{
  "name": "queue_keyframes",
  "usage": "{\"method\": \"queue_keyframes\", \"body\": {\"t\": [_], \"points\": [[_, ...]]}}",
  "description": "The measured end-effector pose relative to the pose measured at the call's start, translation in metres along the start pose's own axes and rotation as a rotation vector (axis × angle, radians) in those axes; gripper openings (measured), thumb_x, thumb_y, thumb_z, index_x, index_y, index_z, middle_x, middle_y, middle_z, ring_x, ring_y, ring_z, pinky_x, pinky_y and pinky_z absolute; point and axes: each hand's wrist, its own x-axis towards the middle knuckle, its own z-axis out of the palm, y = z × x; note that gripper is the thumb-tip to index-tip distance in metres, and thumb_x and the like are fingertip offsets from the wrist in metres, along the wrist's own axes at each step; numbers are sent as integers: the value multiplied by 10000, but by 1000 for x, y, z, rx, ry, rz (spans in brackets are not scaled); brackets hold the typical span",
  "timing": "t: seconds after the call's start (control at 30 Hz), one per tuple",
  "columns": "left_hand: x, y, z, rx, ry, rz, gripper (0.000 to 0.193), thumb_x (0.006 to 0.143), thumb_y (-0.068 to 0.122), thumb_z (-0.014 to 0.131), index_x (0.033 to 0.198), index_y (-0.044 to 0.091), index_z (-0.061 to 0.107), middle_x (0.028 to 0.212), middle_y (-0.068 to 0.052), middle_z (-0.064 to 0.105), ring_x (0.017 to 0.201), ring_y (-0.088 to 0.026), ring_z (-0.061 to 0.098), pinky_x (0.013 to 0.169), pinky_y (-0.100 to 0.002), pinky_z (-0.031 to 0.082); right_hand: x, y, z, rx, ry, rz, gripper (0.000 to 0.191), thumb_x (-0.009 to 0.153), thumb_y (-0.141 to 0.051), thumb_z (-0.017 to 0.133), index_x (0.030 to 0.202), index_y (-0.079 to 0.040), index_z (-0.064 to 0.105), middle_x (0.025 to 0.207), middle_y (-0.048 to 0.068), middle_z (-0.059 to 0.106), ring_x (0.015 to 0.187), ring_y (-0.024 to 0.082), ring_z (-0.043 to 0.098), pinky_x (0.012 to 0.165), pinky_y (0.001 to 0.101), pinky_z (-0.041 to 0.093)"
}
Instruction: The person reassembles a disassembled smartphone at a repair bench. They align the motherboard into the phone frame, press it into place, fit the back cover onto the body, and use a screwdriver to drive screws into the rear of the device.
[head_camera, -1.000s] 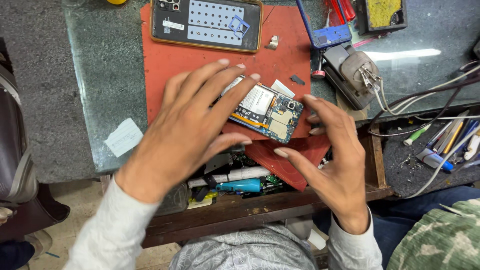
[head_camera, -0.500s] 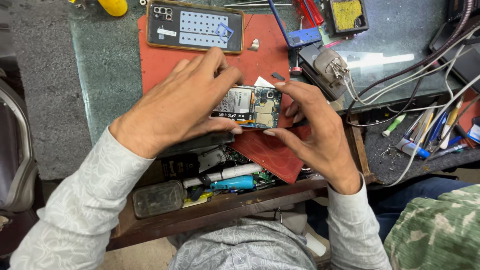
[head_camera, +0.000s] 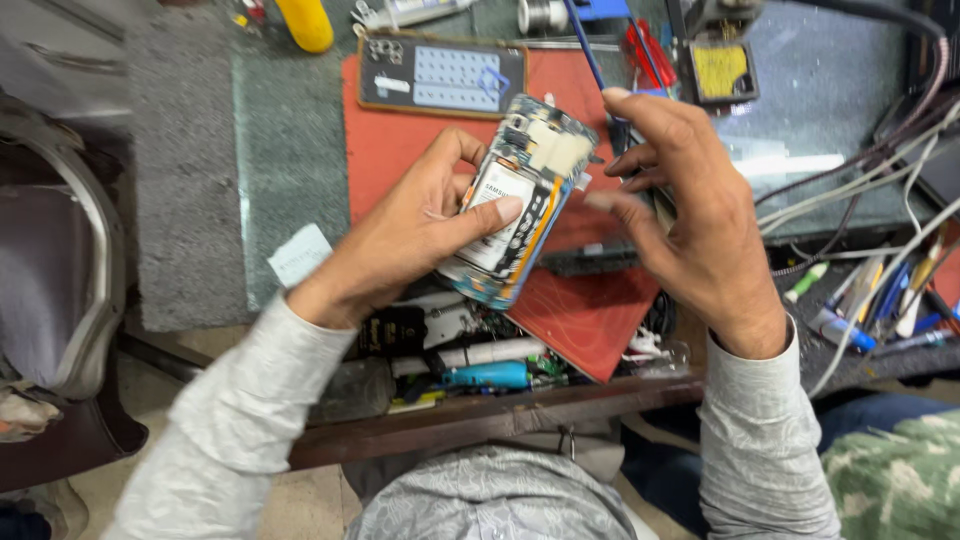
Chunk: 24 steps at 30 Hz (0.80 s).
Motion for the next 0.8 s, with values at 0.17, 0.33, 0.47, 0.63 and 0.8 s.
{"method": "queue_keyframes", "body": {"t": [0.17,0.33,0.47,0.63,0.8], "points": [[4,1,15,-428,105,163,426,1012,82,520,1385,49,317,1121,-192,713,960,-281,765,805,-377,660,27,6,10,147,117,49,280,1063,104,620,1325,25,561,1239,121,648,953,143,702,844,254,574],[10,-15,18,-283,273,347,438,1050,61,567,1399,21,304,1242,-180,642,1025,-273,752,869,-393,670,33,12,45,403,147,155,120,1093,26,676,1186,40,603,1068,77,662,877,89,659,792,215,547],[-1,-31,17,92,402,494,433,1092,23,615,1420,-4,334,1302,-182,600,1148,-269,673,986,-393,602,19,9,74,380,211,105,163,1046,35,700,1171,36,596,1135,79,618,876,92,654,773,212,550],[-21,-33,28,132,393,466,407,1128,41,608,1437,-4,346,1311,-148,615,1145,-215,687,974,-360,617,2,7,83,654,210,194,264,1058,54,660,1283,19,527,1181,71,606,970,85,650,832,218,573],[-26,-20,39,-78,297,343,502,1062,42,571,1477,2,291,1392,-132,597,1160,-201,715,911,-364,678,-1,16,73,857,136,313,379,1050,-10,589,1411,8,477,1222,85,646,1032,98,651,863,244,584]]}}
